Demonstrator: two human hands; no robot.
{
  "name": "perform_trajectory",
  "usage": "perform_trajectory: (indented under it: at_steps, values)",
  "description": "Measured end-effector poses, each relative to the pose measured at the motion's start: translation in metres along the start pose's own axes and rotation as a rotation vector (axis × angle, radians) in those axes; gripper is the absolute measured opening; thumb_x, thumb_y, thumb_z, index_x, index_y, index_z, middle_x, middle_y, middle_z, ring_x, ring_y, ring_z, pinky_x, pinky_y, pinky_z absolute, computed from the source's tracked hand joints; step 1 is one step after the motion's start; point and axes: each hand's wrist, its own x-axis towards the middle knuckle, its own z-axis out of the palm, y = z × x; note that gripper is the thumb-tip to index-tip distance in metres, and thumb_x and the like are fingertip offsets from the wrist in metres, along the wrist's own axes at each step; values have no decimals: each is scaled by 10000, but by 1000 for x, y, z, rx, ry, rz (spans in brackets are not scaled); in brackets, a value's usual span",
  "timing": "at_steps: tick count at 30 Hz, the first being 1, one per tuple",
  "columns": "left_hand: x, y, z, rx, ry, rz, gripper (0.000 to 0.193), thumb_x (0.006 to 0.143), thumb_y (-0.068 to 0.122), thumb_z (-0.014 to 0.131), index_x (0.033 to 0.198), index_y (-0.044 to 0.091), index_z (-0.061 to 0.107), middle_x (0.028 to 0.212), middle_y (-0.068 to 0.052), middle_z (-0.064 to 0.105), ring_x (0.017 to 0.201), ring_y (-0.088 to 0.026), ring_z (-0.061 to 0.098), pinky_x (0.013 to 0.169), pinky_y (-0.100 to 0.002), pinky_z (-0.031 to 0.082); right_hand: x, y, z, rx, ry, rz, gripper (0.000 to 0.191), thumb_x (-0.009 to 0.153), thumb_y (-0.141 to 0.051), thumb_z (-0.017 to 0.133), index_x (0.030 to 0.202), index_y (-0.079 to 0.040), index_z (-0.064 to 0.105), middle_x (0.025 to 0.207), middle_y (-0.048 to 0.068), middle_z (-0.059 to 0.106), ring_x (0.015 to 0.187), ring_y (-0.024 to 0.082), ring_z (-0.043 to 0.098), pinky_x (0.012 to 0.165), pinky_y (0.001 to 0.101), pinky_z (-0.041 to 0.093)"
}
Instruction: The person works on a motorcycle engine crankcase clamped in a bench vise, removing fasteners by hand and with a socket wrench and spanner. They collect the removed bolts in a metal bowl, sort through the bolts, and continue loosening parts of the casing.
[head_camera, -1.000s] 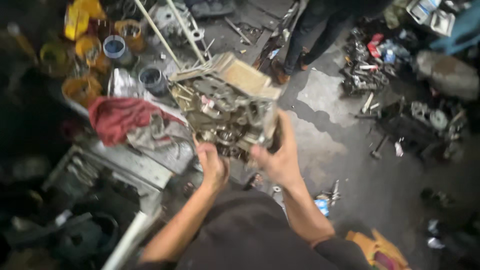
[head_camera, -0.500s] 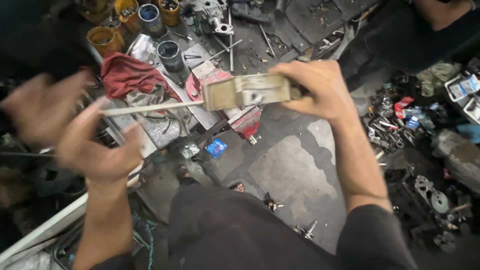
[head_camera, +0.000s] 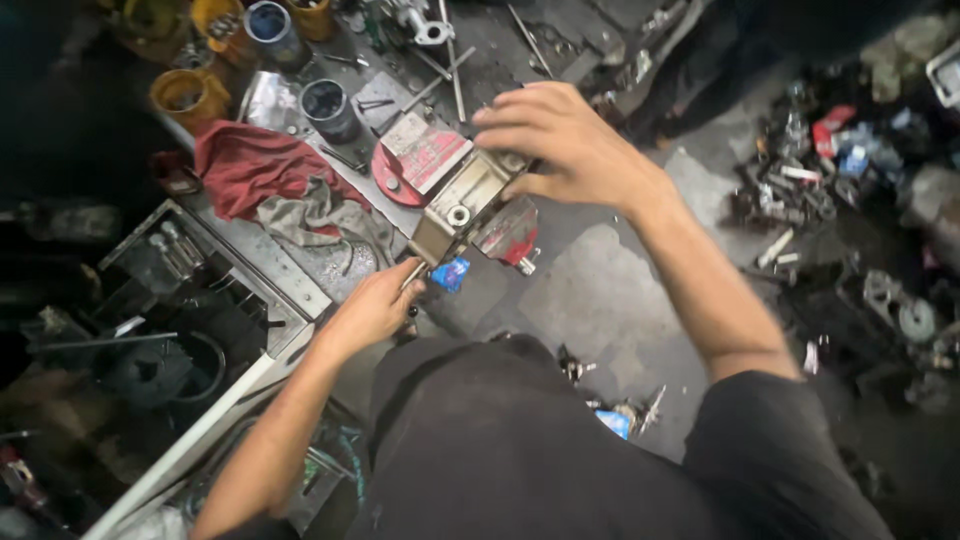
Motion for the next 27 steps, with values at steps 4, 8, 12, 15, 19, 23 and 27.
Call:
perform_trajectory:
  at_steps: [4, 8, 12, 15, 19, 23, 27]
  values:
    - [3, 6, -10, 1, 32, 127, 325, 982, 210, 559, 1269, 58, 580, 994, -194, 722, 891, -403, 711, 745, -493, 534, -103, 12, 81, 250, 585, 698, 270, 1047, -91, 662, 1312, -69, 614, 1308, 135, 635, 1215, 266, 607, 1085, 371, 480]
    - [11, 13, -10, 20, 59, 106, 388, 984, 252, 584, 1321, 61, 608, 937, -200, 713, 780, -373, 730, 692, -478, 541, -201, -8, 179, 260, 189, 1027, 381, 975, 21, 534, 1300, -104, 688, 1124, 125, 696, 1008, 259, 647, 925, 353, 517]
    - [26, 13, -7, 54, 53, 25, 337, 1028, 291, 566, 1283, 112, 692, 744, -199, 693, 729, -351, 735, 668, -468, 552, -233, -41, 239, 462, 194, 1046, 404, 939, -27, 610, 1341, -72, 618, 1252, 157, 686, 1110, 297, 656, 894, 382, 517]
    - [35, 15, -5, -27, 130, 14, 327, 1006, 289, 548, 1237, 110, 694, 748, -133, 729, 666, -333, 742, 623, -463, 561, -216, -68, 258, 469, -64, 1271, 299, 1006, -167, 630, 1294, -112, 686, 1192, 119, 734, 961, 245, 707, 802, 366, 557]
    - [40, 17, -4, 7, 175, 26, 232, 1016, 217, 557, 1146, 64, 673, 785, -145, 751, 761, -328, 759, 660, -445, 580, -168, -150, 239, 1050, -277, 1120, 251, 1012, -276, 640, 1128, -106, 784, 963, 66, 731, 770, 159, 682, 755, 338, 545]
    - [39, 11, -2, -16, 200, 92, 189, 978, 93, 561, 1148, 28, 612, 879, -147, 769, 830, -320, 762, 701, -412, 601, -207, -89, 170, 386, 13, 848, 95, 838, -190, 709, 820, -137, 787, 805, 4, 759, 750, 95, 693, 707, 287, 550]
    - [38, 5, 3, -129, 188, 135, 174, 997, 74, 557, 1161, 25, 591, 956, -140, 779, 875, -275, 798, 746, -372, 633, -244, 7, 188, 631, 605, 1368, 187, 880, -220, 687, 945, -61, 762, 849, 111, 743, 705, 201, 688, 670, 394, 529]
